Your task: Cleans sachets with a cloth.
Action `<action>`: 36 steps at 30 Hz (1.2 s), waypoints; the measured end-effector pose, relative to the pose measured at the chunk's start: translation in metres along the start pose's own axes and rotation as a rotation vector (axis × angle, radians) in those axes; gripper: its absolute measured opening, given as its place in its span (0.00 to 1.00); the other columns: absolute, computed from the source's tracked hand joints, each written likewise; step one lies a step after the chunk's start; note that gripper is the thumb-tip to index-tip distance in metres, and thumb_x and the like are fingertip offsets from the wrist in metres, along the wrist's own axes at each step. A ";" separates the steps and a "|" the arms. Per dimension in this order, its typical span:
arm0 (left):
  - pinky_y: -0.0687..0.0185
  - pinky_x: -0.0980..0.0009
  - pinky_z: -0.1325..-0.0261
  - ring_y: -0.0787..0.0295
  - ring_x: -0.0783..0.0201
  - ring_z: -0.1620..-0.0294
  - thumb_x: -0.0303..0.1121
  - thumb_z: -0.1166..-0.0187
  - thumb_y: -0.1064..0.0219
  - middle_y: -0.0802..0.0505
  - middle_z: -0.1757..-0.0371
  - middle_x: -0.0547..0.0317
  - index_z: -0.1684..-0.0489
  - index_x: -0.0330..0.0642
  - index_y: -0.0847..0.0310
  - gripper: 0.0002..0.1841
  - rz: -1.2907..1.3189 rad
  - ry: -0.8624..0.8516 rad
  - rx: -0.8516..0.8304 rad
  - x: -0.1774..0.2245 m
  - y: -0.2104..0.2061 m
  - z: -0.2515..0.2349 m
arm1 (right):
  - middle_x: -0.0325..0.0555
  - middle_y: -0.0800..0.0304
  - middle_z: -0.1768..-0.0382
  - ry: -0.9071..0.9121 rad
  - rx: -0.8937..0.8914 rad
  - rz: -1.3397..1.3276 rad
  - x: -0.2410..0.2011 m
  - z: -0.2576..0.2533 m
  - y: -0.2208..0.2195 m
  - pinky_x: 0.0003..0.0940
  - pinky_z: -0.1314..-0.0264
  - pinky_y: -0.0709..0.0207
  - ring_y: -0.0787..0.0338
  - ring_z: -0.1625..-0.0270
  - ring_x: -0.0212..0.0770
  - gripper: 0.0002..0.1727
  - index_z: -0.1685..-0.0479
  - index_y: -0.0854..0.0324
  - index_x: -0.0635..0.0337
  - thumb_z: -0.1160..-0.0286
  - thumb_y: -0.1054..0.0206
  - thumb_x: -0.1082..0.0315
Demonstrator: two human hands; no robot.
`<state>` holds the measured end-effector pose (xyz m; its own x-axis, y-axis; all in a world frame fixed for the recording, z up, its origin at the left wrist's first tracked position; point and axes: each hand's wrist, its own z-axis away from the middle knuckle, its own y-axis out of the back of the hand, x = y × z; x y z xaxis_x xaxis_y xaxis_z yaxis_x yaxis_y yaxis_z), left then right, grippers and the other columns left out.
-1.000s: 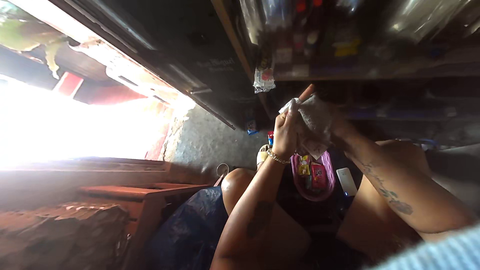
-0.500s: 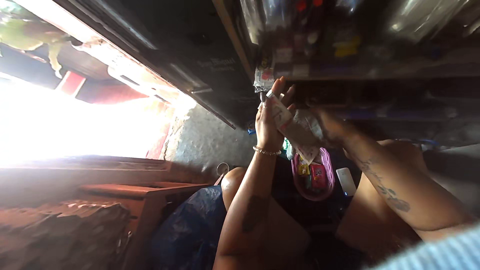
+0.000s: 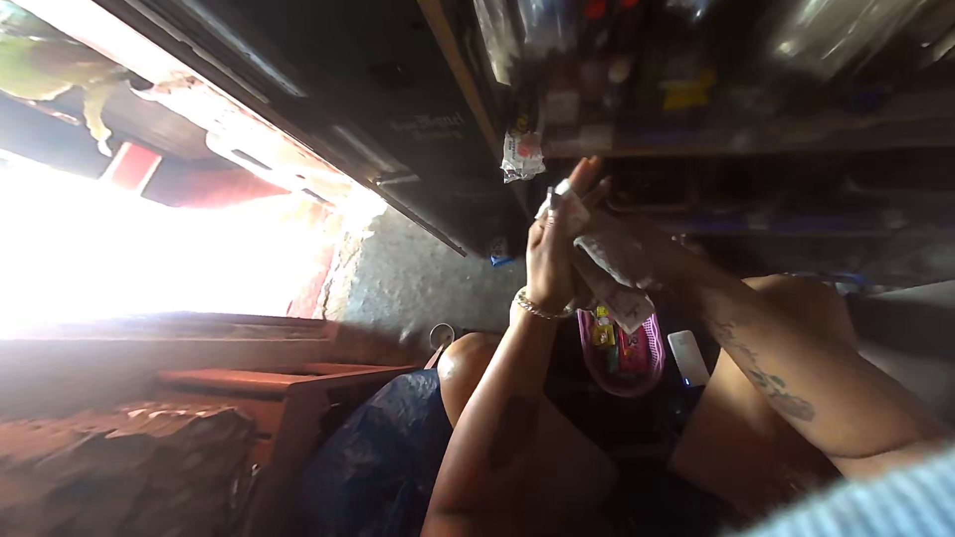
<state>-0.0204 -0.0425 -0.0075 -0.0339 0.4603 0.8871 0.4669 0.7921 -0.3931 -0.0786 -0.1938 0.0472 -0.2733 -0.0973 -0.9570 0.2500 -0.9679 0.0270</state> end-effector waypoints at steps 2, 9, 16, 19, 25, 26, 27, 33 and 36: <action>0.35 0.57 0.12 0.28 0.52 0.15 0.40 0.06 0.71 0.25 0.15 0.42 0.12 0.30 0.43 0.31 0.019 0.023 -0.070 -0.005 0.000 0.000 | 0.42 0.20 0.54 -0.194 0.089 -0.002 -0.020 -0.004 -0.012 0.23 0.52 0.23 0.20 0.58 0.27 0.14 0.32 0.27 0.60 0.08 0.51 0.74; 0.19 0.55 0.25 0.22 0.53 0.19 0.41 0.05 0.73 0.25 0.14 0.50 0.10 0.41 0.42 0.30 0.057 0.087 0.083 0.006 0.006 -0.005 | 0.35 0.16 0.62 0.145 0.006 -0.027 0.029 -0.026 -0.006 0.17 0.55 0.19 0.17 0.61 0.19 0.10 0.44 0.21 0.60 0.15 0.43 0.76; 0.18 0.56 0.28 0.20 0.55 0.21 0.41 0.05 0.74 0.23 0.16 0.56 0.11 0.47 0.40 0.29 0.100 0.052 0.185 0.019 0.016 -0.012 | 0.40 0.17 0.60 0.134 -0.080 0.103 0.025 -0.024 -0.004 0.17 0.52 0.21 0.18 0.59 0.20 0.11 0.44 0.21 0.66 0.18 0.43 0.81; 0.20 0.55 0.26 0.22 0.56 0.20 0.45 0.04 0.75 0.24 0.15 0.57 0.09 0.52 0.44 0.29 0.129 0.038 0.248 0.026 0.020 -0.015 | 0.39 0.16 0.61 0.149 -0.092 0.119 0.029 -0.025 0.001 0.17 0.55 0.20 0.17 0.61 0.20 0.10 0.45 0.20 0.65 0.20 0.40 0.81; 0.16 0.58 0.31 0.18 0.58 0.24 0.46 0.04 0.75 0.19 0.20 0.59 0.10 0.55 0.44 0.28 0.277 -0.057 0.319 0.034 0.028 -0.018 | 0.36 0.17 0.64 0.119 0.001 0.067 0.028 -0.025 0.005 0.17 0.57 0.19 0.17 0.63 0.19 0.09 0.46 0.21 0.62 0.18 0.42 0.79; 0.15 0.58 0.32 0.16 0.57 0.26 0.47 0.04 0.75 0.18 0.20 0.59 0.09 0.56 0.46 0.28 0.296 -0.078 0.317 0.034 0.030 -0.018 | 0.35 0.16 0.64 0.117 0.027 0.074 0.028 -0.026 0.005 0.17 0.58 0.19 0.17 0.64 0.18 0.08 0.47 0.21 0.62 0.17 0.41 0.79; 0.15 0.58 0.32 0.15 0.57 0.27 0.47 0.04 0.76 0.18 0.21 0.59 0.10 0.57 0.47 0.28 0.312 -0.104 0.311 0.034 0.032 -0.018 | 0.35 0.16 0.65 0.108 0.064 0.084 0.028 -0.026 0.006 0.18 0.59 0.18 0.17 0.65 0.19 0.08 0.47 0.21 0.62 0.17 0.41 0.78; 0.15 0.57 0.32 0.14 0.56 0.29 0.50 0.05 0.77 0.16 0.23 0.60 0.10 0.62 0.53 0.27 0.339 -0.230 0.352 0.031 0.032 -0.020 | 0.23 0.13 0.70 0.407 0.353 -0.120 0.043 -0.037 0.010 0.15 0.58 0.16 0.15 0.66 0.13 0.11 0.59 0.18 0.52 0.21 0.42 0.79; 0.16 0.57 0.30 0.14 0.53 0.28 0.51 0.05 0.78 0.18 0.22 0.57 0.08 0.62 0.59 0.28 0.330 -0.257 0.334 0.024 0.027 -0.019 | 0.29 0.10 0.68 0.503 0.492 -0.309 0.045 -0.047 0.012 0.24 0.55 0.13 0.10 0.62 0.22 0.10 0.62 0.17 0.53 0.24 0.40 0.80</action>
<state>0.0084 -0.0177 0.0077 -0.1677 0.7567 0.6319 0.1836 0.6537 -0.7342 -0.0446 -0.1986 -0.0089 0.2218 0.1980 -0.9548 -0.2434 -0.9369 -0.2508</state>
